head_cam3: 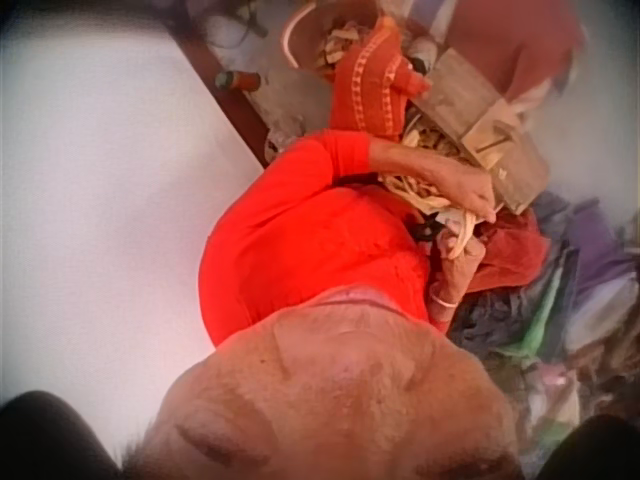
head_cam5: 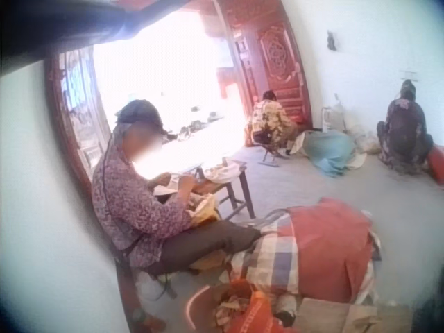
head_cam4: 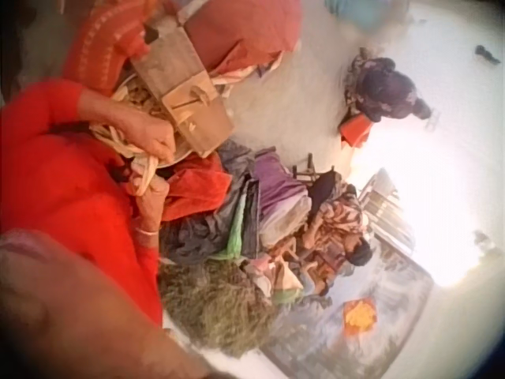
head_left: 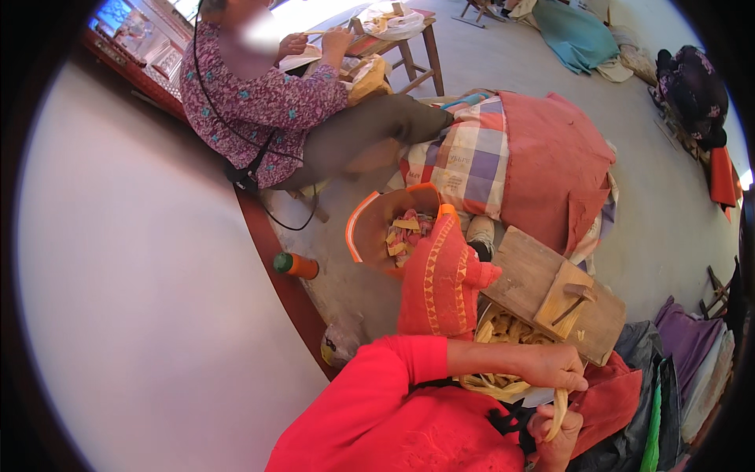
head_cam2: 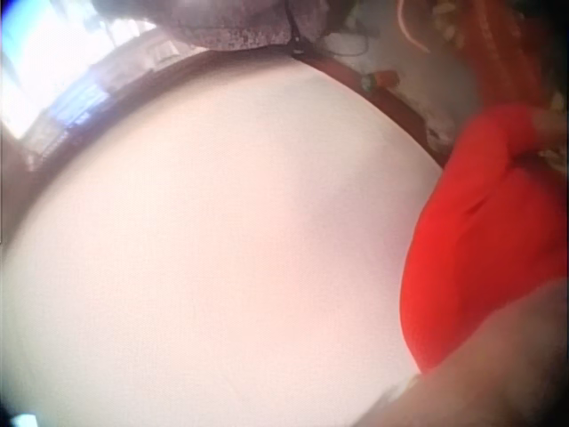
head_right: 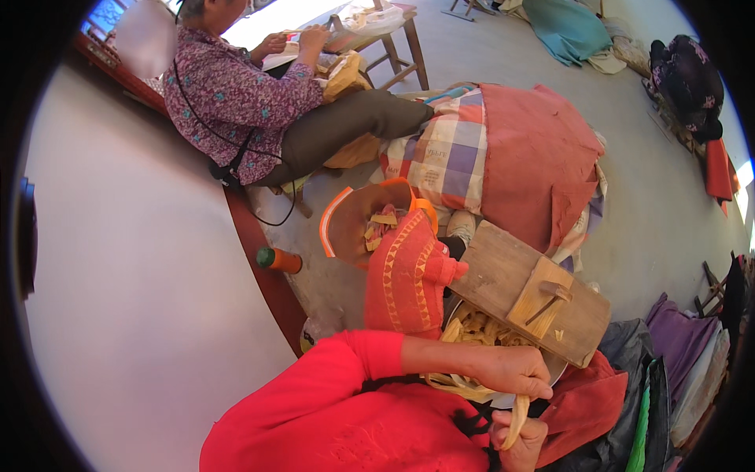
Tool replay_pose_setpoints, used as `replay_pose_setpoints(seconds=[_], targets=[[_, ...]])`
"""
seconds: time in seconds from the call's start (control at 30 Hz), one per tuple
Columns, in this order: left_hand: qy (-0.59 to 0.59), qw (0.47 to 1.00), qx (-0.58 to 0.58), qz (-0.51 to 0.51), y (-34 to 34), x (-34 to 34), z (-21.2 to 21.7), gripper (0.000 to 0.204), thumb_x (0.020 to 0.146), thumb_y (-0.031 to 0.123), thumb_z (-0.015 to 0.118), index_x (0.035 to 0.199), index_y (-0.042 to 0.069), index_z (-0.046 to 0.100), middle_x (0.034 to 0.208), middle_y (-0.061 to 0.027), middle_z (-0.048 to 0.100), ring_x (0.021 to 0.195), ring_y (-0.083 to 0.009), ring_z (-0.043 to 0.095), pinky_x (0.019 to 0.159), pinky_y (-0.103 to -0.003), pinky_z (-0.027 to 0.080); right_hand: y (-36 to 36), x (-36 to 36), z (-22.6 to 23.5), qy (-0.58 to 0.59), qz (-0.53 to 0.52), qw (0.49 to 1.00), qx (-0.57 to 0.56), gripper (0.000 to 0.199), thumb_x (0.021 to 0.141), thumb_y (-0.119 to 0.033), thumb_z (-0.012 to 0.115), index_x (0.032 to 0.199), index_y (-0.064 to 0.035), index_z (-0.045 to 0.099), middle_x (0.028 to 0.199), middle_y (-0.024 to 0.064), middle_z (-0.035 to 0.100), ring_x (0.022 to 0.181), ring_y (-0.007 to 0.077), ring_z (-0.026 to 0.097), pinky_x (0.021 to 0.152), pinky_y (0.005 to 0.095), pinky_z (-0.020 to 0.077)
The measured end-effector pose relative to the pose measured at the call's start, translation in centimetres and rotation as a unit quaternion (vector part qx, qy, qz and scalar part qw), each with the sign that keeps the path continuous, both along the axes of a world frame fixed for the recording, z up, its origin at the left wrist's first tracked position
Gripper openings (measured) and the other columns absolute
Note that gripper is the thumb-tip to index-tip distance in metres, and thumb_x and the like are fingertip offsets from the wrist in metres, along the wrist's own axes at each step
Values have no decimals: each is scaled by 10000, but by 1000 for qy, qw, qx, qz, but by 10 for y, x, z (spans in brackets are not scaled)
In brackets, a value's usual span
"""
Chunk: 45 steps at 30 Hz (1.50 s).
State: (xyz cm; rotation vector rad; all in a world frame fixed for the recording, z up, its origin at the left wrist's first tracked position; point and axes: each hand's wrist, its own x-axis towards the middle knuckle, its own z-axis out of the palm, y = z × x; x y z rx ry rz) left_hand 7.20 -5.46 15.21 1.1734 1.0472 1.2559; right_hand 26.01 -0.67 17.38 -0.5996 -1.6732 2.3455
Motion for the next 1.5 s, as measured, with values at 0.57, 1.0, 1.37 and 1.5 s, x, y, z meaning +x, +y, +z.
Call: replay_pose_setpoints(seconds=[0.57,1.0,1.37,1.5], targets=[[-266,935,-192,137,41,38,-26,278,933,53,463,1204,59,522,702,56,415,577,-25,331,498,-182,278,92,-52,-73,-41,-260,800,539,215,869,-147,623,1074,-146,687,787,61,651,622,254,571,574,328,469],[392,870,53,295,17,44,-77,249,836,1,585,1081,23,617,1016,-150,657,905,-306,652,754,-321,519,73,-26,-130,-47,-53,980,-188,345,960,-335,542,956,-15,669,937,28,662,841,121,589,778,265,450],[288,924,-49,246,18,41,-42,255,878,123,556,1097,-8,565,929,-157,614,855,-322,606,764,-373,472,69,-34,-102,-1,-134,971,198,146,829,-7,595,942,13,684,1134,75,578,952,132,544,808,269,457],[199,931,-102,287,29,38,-70,242,939,214,498,982,-10,578,738,-90,590,657,-220,576,599,-337,446,63,-39,-97,0,-203,901,384,109,773,10,648,880,6,668,1099,114,577,987,236,522,869,326,425]])
